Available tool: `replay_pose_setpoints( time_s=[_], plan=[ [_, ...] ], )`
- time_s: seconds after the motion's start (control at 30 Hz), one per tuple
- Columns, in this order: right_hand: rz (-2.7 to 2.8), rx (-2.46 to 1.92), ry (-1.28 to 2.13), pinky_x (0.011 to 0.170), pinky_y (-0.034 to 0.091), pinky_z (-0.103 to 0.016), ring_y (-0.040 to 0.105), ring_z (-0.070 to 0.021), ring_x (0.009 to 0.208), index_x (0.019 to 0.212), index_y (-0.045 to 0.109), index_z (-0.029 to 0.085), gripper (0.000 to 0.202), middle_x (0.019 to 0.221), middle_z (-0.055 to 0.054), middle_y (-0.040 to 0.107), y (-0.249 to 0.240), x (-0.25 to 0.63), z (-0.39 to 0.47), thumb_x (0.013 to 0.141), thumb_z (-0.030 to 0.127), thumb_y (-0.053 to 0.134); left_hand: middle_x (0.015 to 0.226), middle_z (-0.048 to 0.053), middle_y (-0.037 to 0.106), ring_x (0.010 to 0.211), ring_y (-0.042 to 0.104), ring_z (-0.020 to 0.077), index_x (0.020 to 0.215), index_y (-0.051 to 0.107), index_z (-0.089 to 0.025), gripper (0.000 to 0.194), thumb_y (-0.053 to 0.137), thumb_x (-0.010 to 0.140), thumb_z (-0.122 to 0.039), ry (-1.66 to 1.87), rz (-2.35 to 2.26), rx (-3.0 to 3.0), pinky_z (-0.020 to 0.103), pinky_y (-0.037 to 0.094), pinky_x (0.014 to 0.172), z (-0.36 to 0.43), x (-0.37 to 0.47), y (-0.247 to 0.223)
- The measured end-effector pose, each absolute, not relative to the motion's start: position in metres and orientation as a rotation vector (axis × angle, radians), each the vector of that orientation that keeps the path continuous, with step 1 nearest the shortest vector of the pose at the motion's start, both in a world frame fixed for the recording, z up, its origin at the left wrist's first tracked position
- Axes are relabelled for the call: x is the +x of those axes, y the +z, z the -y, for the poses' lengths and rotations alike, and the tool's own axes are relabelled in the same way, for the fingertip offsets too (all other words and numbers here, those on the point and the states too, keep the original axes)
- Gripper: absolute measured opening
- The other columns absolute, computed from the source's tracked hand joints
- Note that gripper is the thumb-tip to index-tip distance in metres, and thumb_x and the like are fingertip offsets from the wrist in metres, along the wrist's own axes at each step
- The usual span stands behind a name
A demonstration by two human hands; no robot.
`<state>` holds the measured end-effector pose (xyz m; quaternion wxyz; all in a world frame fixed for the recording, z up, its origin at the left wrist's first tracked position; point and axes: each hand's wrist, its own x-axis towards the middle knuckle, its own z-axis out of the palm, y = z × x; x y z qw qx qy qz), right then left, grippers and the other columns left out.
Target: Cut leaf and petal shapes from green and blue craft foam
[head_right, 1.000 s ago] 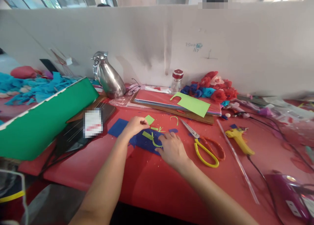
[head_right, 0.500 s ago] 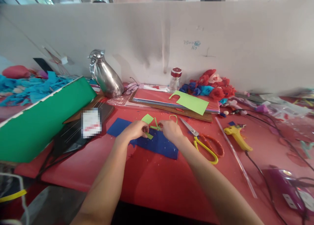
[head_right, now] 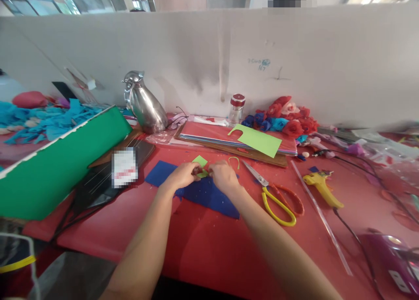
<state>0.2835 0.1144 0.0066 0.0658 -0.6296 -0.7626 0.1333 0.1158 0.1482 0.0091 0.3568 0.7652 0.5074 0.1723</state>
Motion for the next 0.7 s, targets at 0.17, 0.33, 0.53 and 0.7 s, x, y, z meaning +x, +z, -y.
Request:
replay_pose_setpoints(
  time_s=[0.17,0.33,0.53,0.7],
  plan=[
    [2.252,-1.979,0.317,0.086,0.042,-0.031,0.061,-0.0244,0.101,0.094,0.069,0.013,0.021,0.100,-0.015,0.071,0.008,0.297,-0.115,0.089,0.011,0.049,0.075,0.004,0.068,0.075,0.063,0.0214,0.094,0.072,-0.023,0.030,0.066,0.069,-0.008,0.638,-1.424,2.024,0.028,0.043,0.073,-0.149,0.122,0.007],
    [2.207,-2.037,0.321,0.073,0.042,-0.025,0.064,-0.0195,0.089,0.102,0.067,0.014,0.025,0.096,-0.011,0.073,0.011,0.311,-0.115,0.092,0.012,0.044,0.089,0.011,0.069,0.082,0.063,0.0235,0.091,0.074,-0.018,0.020,0.060,0.078,-0.011,0.689,-1.415,2.127,0.031,0.046,0.078,-0.145,0.135,0.008],
    [2.291,-2.046,0.267,0.082,0.042,-0.032,0.061,-0.0260,0.103,0.097,0.071,0.012,0.028,0.100,-0.016,0.071,0.016,0.288,-0.101,0.089,0.007,0.045,0.100,0.012,0.067,0.094,0.062,0.0230,0.093,0.070,-0.016,0.031,0.045,0.081,-0.003,0.371,-1.441,2.332,0.030,0.048,0.080,-0.133,0.153,0.008],
    [2.275,-2.095,0.177,0.090,0.040,-0.038,0.056,-0.0297,0.111,0.103,0.070,0.007,0.031,0.108,-0.021,0.068,0.019,0.281,-0.096,0.088,0.005,0.043,0.108,0.014,0.064,0.102,0.059,0.0212,0.097,0.066,-0.012,0.031,0.040,0.084,-0.001,0.241,-1.474,2.479,0.029,0.047,0.084,-0.129,0.157,0.007]
  ],
)
